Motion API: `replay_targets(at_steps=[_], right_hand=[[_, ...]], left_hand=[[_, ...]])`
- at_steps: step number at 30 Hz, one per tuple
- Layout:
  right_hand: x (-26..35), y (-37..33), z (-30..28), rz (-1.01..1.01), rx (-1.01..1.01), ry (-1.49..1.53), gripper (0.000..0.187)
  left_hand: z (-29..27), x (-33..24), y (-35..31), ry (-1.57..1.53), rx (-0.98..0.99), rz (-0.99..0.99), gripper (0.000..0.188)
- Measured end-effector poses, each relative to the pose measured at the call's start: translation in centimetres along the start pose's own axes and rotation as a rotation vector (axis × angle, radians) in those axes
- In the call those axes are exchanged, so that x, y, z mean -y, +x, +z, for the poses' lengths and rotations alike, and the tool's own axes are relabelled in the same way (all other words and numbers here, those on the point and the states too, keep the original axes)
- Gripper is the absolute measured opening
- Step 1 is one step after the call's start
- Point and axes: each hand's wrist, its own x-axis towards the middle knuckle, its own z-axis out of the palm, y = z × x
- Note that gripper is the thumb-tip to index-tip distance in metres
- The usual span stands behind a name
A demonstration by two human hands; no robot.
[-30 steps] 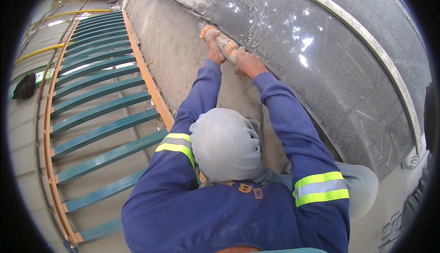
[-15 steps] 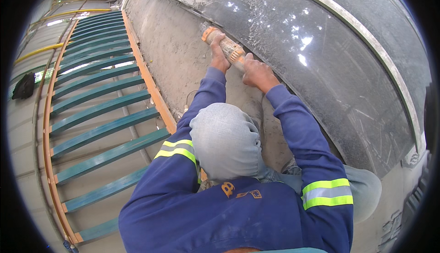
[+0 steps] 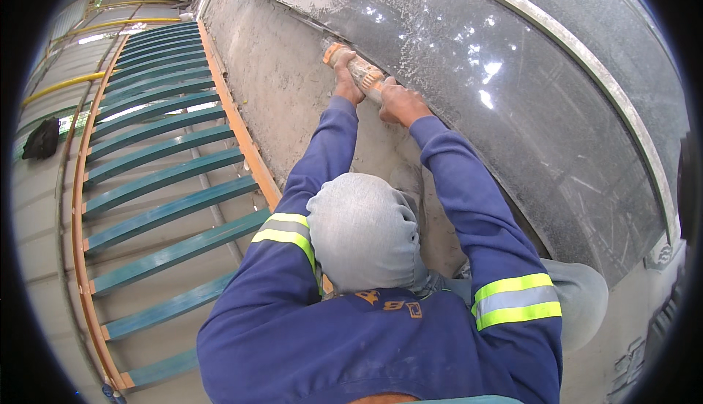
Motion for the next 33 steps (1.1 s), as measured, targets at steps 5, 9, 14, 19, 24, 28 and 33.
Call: replay_targets(at_steps=[5, 9, 14, 19, 24, 28, 33], right_hand=[[-1.0, -2.3, -0.7, -0.031, -0.005, 0.0, 0.045], [-1.2, -4.7, -1.2, -0.038, 0.018, 0.004, 0.039], [-0.6, -5.0, -1.6, -0.037, 0.026, 0.04, 0.032], [-1.1, -3.8, -1.4, -0.038, 0.036, 0.039, 0.033], [-0.6, -1.4, -0.8, -0.04, 0.029, 0.043, 0.036], [-0.2, -0.5, -0.4, 0.012, 0.007, 0.018, 0.046], [-0.8, -2.1, -0.3, -0.021, 0.006, 0.01, 0.05]], left_hand=[[2.2, 0.7, -3.0, 0.004, -0.019, 0.009, 0.04], [3.5, 1.4, -6.2, 0.001, -0.015, 0.023, 0.037], [2.3, 1.3, -5.2, -0.041, 0.008, 0.05, 0.035], [2.9, 1.4, -4.5, -0.024, -0.024, 0.05, 0.034], [0.8, 0.5, -1.1, -0.026, 0.013, 0.019, 0.036], [0.7, 0.4, -0.6, -0.009, 0.012, 0.015, 0.037], [1.2, 1.0, -2.8, 0.004, 0.009, 0.035, 0.038]])
